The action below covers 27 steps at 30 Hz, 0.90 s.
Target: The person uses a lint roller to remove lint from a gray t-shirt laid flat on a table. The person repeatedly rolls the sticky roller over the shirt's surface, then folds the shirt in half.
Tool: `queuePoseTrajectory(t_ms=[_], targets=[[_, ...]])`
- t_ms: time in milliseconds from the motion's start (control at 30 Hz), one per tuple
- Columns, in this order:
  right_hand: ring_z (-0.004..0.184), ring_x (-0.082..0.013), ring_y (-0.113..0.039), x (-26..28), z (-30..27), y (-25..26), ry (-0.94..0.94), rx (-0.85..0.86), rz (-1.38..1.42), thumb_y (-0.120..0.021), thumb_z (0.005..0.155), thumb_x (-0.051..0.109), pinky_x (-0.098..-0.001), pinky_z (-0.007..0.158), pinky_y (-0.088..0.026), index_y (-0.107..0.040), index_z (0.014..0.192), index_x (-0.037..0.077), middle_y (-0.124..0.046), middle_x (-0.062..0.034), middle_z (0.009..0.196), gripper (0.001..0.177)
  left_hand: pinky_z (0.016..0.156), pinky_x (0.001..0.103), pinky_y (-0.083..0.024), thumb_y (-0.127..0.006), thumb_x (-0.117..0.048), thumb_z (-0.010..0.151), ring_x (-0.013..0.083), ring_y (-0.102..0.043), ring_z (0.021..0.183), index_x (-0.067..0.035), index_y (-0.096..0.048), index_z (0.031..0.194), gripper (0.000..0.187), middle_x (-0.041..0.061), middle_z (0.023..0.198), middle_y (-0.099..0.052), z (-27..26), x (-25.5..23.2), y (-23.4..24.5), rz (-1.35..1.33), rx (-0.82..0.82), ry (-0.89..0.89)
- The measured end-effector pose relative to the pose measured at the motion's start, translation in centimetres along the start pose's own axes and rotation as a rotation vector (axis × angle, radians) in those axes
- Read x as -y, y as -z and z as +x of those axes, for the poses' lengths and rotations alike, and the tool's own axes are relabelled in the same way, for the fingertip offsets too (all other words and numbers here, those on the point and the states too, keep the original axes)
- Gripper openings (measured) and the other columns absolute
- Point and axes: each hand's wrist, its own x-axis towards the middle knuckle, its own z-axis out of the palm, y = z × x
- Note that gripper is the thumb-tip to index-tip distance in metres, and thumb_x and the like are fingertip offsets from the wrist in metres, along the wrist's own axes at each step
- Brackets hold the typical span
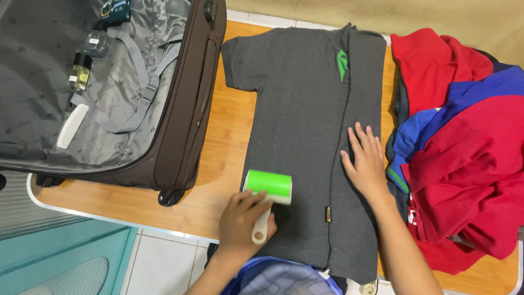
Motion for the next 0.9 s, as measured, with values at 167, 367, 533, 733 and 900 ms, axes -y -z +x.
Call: queuePoseTrajectory(t_ms=[167,367,533,733,900], targets=[[0.146,-0.0400,-0.041,0.7,1.7,1.1,-0.076,0.065,0.101,-0.066,0.095,0.025,-0.0526,0.121,-0.036,-0.050,0.151,0.006,-0.050,-0.0171,0.151,0.061,0.092,0.042,-0.055,-0.080,-0.020,0.073,0.0348,-0.065,0.109,-0.009,-0.080,0.099,0.029,0.010,0.113,-0.076,-0.1,0.0,0.3,-0.037,0.019,0.033],[0.150,-0.0481,-0.026,3.5,3.4,-2.1,0.038,0.056,-0.051,-0.066,0.094,0.033,-0.0676,0.117,-0.020,-0.050,0.150,0.010,-0.037,-0.0193,0.160,0.063,0.095,0.041,-0.055,-0.078,-0.020,0.077,0.0328,-0.064,0.110,-0.008,-0.081,0.098,0.025,0.011,0.112,-0.076,7.1,2.4,-2.8,-0.035,-0.080,-0.022],[0.153,-0.0451,-0.020,3.3,3.3,-2.5,0.055,0.074,-0.007,-0.063,0.093,0.037,-0.0695,0.118,-0.013,-0.049,0.152,0.014,-0.032,-0.0149,0.165,0.064,0.094,0.039,-0.054,-0.077,-0.022,0.080,0.0305,-0.064,0.112,-0.007,-0.081,0.102,0.027,0.011,0.115,-0.076,14.3,3.6,-4.8,-0.035,-0.112,0.009],[0.153,-0.0424,-0.022,3.1,3.6,-2.5,0.035,0.093,-0.027,-0.064,0.091,0.037,-0.0689,0.118,-0.014,-0.050,0.149,0.017,-0.033,-0.0125,0.163,0.063,0.093,0.040,-0.054,-0.076,-0.022,0.082,0.0314,-0.063,0.113,-0.005,-0.080,0.105,0.029,0.011,0.115,-0.075,17.3,3.9,-5.7,-0.024,-0.120,0.016],[0.152,-0.0414,-0.023,3.3,3.5,-2.3,0.029,0.082,0.001,-0.065,0.090,0.036,-0.0693,0.118,-0.015,-0.051,0.148,0.017,-0.034,-0.0126,0.163,0.063,0.093,0.042,-0.054,-0.076,-0.021,0.081,0.0353,-0.062,0.114,-0.006,-0.080,0.105,0.028,0.012,0.118,-0.074,13.7,3.4,-5.0,0.023,-0.067,-0.026]])
